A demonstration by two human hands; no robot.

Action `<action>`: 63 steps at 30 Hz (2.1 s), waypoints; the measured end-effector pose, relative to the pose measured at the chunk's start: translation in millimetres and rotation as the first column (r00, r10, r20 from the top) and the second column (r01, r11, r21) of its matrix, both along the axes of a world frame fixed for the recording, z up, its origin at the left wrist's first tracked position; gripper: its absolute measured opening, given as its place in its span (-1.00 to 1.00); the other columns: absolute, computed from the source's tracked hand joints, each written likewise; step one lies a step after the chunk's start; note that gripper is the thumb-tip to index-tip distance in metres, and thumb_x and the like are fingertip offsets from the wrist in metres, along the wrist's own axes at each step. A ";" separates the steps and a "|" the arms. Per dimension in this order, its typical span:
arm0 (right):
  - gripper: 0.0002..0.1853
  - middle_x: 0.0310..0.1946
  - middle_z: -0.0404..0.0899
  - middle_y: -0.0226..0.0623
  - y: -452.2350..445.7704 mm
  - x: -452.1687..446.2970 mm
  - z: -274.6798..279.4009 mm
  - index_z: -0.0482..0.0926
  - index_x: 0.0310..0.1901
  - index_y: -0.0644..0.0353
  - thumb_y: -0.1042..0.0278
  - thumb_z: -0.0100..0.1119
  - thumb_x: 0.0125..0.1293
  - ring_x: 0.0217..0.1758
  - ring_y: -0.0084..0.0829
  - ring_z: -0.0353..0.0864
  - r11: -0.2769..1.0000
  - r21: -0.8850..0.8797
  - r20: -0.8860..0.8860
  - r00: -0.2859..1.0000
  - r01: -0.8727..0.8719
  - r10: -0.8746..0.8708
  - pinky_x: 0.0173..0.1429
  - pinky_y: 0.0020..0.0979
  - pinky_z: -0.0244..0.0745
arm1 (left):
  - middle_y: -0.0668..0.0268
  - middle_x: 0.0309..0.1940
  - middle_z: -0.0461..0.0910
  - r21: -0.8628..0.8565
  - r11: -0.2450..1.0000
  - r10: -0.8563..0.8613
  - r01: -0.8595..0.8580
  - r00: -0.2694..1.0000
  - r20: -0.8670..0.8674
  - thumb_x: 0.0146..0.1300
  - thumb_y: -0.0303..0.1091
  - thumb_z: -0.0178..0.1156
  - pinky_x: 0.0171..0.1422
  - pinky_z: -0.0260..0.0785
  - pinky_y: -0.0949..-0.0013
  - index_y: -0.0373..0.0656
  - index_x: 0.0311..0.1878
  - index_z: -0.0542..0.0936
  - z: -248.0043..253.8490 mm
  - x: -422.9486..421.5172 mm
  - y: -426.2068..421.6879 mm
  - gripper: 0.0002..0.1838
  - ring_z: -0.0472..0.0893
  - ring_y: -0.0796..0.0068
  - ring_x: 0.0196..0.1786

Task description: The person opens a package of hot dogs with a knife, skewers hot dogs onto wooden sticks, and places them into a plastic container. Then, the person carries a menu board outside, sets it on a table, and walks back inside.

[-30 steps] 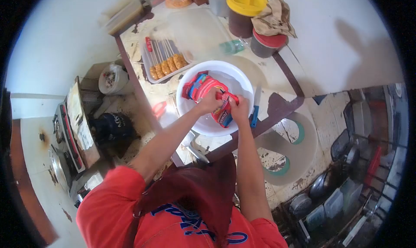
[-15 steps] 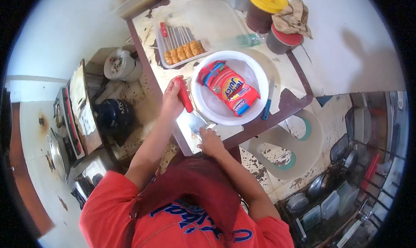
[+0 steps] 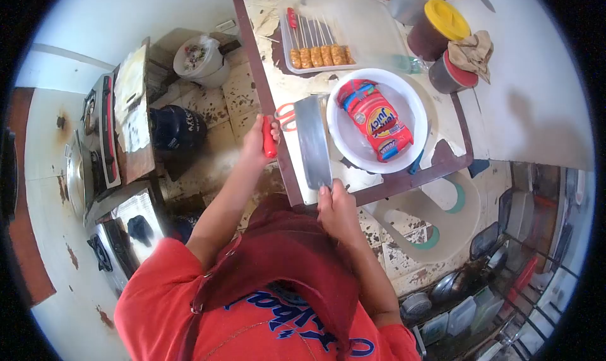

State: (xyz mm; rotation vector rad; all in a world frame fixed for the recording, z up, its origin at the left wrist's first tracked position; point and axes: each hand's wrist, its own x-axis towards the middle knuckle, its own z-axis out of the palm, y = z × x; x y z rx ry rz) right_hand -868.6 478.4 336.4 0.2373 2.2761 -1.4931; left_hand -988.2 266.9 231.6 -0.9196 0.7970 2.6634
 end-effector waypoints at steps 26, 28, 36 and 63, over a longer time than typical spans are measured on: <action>-0.69 -0.46 0.50 0.17 -56.4 -3.6 15.6 0.32 -0.02 0.32 0.25 -0.15 0.36 -0.38 0.15 0.52 0.935 0.326 -0.221 0.950 -0.140 0.219 -0.30 0.05 0.35 | 0.21 -0.48 0.47 -0.473 0.880 0.190 -0.042 0.944 0.269 0.38 -0.11 -0.07 -0.56 0.38 0.22 -0.14 -0.26 0.36 -14.4 3.8 -25.9 -0.73 0.46 0.36 -0.54; -0.61 -0.35 0.50 0.14 -37.9 -1.8 -10.6 0.31 0.14 0.25 0.22 -0.16 0.36 -0.32 0.12 0.54 0.891 0.448 -0.339 0.907 -0.080 0.252 -0.25 0.02 0.38 | 0.21 -0.50 0.46 -0.404 0.915 0.138 -0.015 0.951 0.278 0.37 -0.13 -0.06 -0.57 0.35 0.25 -0.13 -0.30 0.34 -29.0 14.9 -52.1 -0.74 0.44 0.37 -0.56; -0.50 -0.03 0.33 0.22 -93.6 -1.0 -182.9 0.15 0.32 0.18 0.28 -0.16 0.36 0.10 0.13 0.35 0.871 0.492 -0.195 0.972 -0.020 0.132 0.18 -0.01 0.26 | 0.21 -0.42 0.47 -0.191 0.978 -0.036 0.081 0.973 0.229 0.38 -0.18 -0.04 -0.49 0.38 0.32 -0.15 -0.13 0.32 -82.8 88.4 -73.1 -0.77 0.48 0.35 -0.48; -0.89 -0.49 0.57 -0.22 67.1 177.2 -182.5 0.48 -0.30 0.26 0.40 0.12 0.24 -0.43 -0.44 0.59 0.840 0.431 -0.025 0.935 0.330 -0.354 -0.33 -0.39 0.49 | 0.41 -0.56 0.34 -0.044 0.990 -0.127 0.132 0.987 0.102 0.39 -0.15 -0.16 -0.55 0.25 0.50 -0.13 -0.24 0.34 7.6 61.4 -44.7 -0.75 0.30 0.57 -0.60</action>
